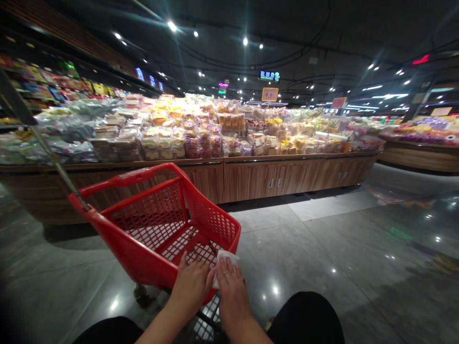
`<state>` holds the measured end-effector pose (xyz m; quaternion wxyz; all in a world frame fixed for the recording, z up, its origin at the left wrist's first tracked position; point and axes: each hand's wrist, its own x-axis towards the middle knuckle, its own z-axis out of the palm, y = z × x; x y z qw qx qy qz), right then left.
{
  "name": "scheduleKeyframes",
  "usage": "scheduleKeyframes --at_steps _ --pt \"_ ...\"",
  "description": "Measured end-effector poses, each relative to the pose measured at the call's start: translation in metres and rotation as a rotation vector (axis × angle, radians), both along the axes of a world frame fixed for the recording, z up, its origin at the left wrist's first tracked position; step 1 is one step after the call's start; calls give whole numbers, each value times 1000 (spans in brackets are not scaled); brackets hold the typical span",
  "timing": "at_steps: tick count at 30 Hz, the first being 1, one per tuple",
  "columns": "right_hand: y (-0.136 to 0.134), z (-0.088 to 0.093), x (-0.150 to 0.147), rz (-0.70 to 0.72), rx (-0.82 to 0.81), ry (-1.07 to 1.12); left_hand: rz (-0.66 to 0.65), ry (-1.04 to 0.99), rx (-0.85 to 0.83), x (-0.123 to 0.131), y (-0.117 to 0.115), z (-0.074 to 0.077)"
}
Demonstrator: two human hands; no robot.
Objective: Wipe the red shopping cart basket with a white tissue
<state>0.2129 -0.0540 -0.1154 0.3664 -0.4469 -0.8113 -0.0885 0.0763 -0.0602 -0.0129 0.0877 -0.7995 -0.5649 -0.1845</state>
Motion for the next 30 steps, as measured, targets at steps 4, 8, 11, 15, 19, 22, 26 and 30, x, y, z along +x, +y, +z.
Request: scheduleKeyframes --at_steps 4,8,11,15,19,22,26,30 --pt "4 12 7 20 -89 -49 -20 3 -65 8 -3 1" --pt "44 24 22 -152 -199 2 61 30 -149 14 1 5" --pt "54 20 20 -143 -194 29 112 51 -227 20 7 6" --pt "39 7 12 -67 -131 22 131 64 -305 26 13 1" --pt "46 14 17 -83 -155 -5 136 73 -329 22 10 -5" --pt "61 26 23 -163 -188 -2 130 82 -336 16 5 -7" --pt "51 21 17 -157 -130 -31 125 98 -350 11 1 -7" --pt "27 9 9 -57 -69 -67 101 106 -361 9 -1 -5"
